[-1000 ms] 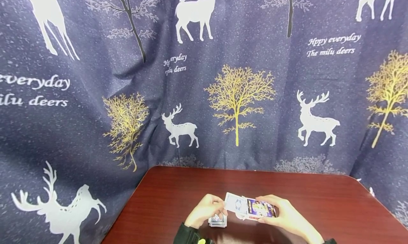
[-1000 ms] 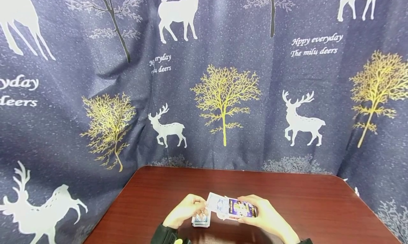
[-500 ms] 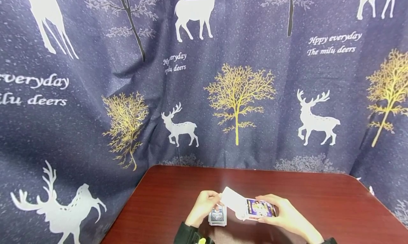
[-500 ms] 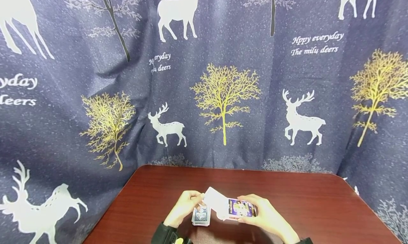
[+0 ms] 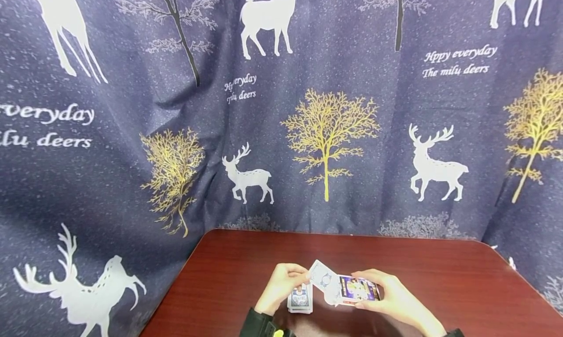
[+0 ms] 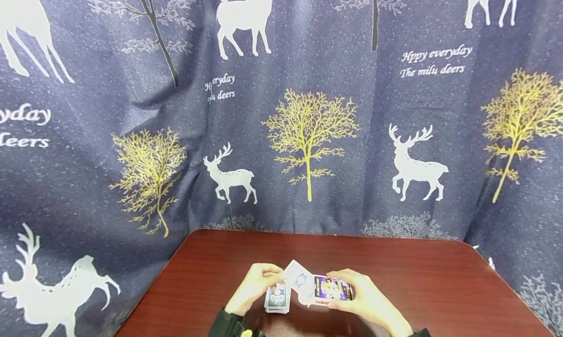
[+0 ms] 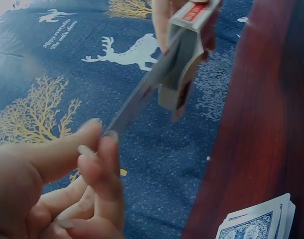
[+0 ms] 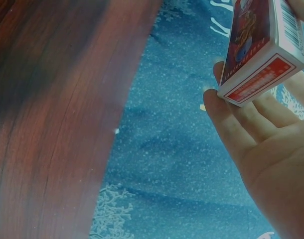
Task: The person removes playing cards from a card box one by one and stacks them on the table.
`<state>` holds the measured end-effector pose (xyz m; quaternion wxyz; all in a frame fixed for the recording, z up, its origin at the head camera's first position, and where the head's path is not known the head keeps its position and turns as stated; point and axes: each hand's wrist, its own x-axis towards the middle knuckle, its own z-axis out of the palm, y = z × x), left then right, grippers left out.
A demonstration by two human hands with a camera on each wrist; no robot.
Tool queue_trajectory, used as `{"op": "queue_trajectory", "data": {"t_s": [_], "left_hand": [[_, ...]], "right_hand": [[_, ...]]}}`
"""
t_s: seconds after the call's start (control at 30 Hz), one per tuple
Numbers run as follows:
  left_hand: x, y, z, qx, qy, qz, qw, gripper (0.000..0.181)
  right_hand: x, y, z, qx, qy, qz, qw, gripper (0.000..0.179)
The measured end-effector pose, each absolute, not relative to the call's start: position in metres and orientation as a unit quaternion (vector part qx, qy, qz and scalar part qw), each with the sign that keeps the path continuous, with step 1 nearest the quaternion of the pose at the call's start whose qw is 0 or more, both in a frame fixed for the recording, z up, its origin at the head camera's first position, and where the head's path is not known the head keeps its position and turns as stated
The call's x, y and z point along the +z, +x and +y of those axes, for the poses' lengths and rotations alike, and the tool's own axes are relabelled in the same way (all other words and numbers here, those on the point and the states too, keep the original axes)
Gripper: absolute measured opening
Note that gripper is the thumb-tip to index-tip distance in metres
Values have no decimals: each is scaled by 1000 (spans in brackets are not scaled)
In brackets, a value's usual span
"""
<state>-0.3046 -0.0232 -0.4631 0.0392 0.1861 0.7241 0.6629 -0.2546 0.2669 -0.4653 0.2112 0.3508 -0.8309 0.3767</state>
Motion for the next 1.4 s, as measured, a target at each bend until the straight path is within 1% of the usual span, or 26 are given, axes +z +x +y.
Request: {"op": "queue_trajectory", "data": {"t_s": [0.17,0.4,0.57,0.73,0.97,1.13,1.3,1.4], "left_hand": [[-462,-308,-30,654,195,729,52,22],[-453,-307,-44,671,147,726,46,28],[-455,-313,-52,674,112,730,28,32],[-468,-323,-58,670,84,738,18,33],[-483,-330,-55,663,57,745,29,28],[-496,-337,-49,658,36,751,39,25],[-507,-343,-44,668,24,742,47,23],[-514,-347,-44,671,20,740,42,21]], "right_hand": [[-465,-255,267,378,350,-833,202,49],[-466,-254,266,393,344,-829,197,50],[-468,-255,265,394,348,-826,204,52],[-470,-257,266,389,347,-828,208,53],[-469,-257,266,388,347,-829,204,52],[-469,-256,267,405,347,-824,191,52],[-471,-257,268,400,347,-825,198,52],[-472,-258,268,397,345,-827,197,52]]}}
